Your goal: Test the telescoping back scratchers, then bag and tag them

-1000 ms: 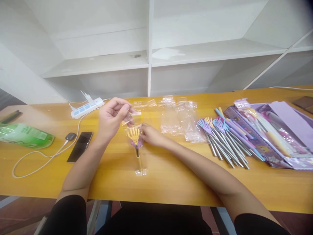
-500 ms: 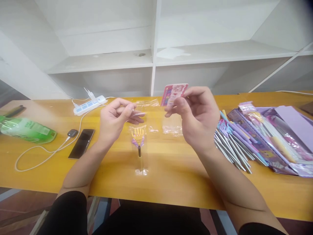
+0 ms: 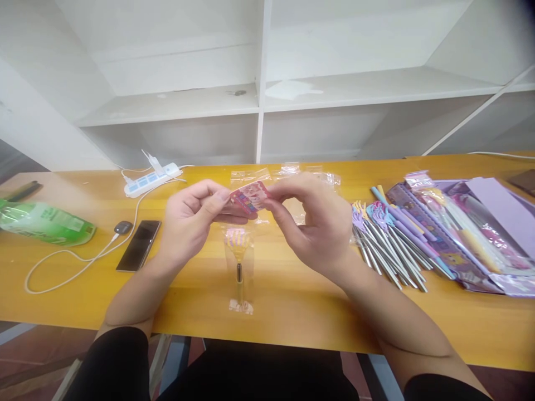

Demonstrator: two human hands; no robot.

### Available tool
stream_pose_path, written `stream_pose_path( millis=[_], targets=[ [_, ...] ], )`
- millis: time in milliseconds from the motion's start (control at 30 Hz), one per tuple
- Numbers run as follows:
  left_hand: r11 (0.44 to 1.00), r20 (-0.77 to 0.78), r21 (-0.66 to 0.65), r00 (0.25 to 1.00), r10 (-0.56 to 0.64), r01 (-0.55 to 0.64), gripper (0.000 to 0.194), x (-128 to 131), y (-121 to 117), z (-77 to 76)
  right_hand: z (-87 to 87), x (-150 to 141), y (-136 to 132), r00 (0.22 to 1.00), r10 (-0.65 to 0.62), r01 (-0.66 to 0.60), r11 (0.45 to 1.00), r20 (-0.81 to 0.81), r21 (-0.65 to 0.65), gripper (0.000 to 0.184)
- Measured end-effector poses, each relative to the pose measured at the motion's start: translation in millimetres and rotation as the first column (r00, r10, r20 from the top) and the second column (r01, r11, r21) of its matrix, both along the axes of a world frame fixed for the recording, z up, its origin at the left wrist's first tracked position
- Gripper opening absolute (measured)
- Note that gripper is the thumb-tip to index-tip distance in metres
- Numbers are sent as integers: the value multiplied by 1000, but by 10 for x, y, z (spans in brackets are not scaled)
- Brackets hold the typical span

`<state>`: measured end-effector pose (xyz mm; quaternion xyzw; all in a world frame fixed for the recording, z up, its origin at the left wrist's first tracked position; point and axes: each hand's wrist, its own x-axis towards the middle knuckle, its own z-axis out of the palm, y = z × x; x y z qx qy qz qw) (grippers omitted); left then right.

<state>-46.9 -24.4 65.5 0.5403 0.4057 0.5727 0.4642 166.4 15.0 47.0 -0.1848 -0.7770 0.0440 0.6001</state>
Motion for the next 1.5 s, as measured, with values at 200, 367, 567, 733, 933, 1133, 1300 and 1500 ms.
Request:
stream_pose_path(
  millis=[200, 367, 567, 733, 933, 1133, 1300, 1500],
  targets=[
    [992, 109, -51, 988, -113, 119, 25, -20, 26, 3, 31, 50, -73, 988, -107, 92, 987, 114, 129, 22],
    [982, 141, -89, 978, -153, 166, 22, 2, 46, -12, 43, 45, -197, 975, -142, 116, 981, 172, 156, 27],
    [981, 139, -132, 982, -124, 143, 25, 33, 27, -28, 78, 71, -237, 959, -148, 124, 986, 242, 113, 24],
    [980, 168, -127, 977, -133, 156, 24, 67, 40, -48, 13, 119, -126, 935, -175, 127, 977, 308, 170, 29],
    [982, 159, -139, 982, -103, 125, 25, 88, 66, -72, 8, 107, -61, 946, -121, 93, 990, 301, 106, 32],
    [981, 163, -167, 984, -71, 98, 28, 84, 84, -84, 28, 124, -17, 945, -68, 47, 996, 319, 72, 43],
    [980, 160, -177, 985, -60, 88, 29, 67, 98, -73, 42, 102, -28, 926, -57, 44, 998, 374, 45, 31],
    [988, 180, -138, 983, -42, 68, 26, 62, 105, -88, 31, 93, -17, 936, -25, -1, 997, 351, 73, 29]
  ],
)
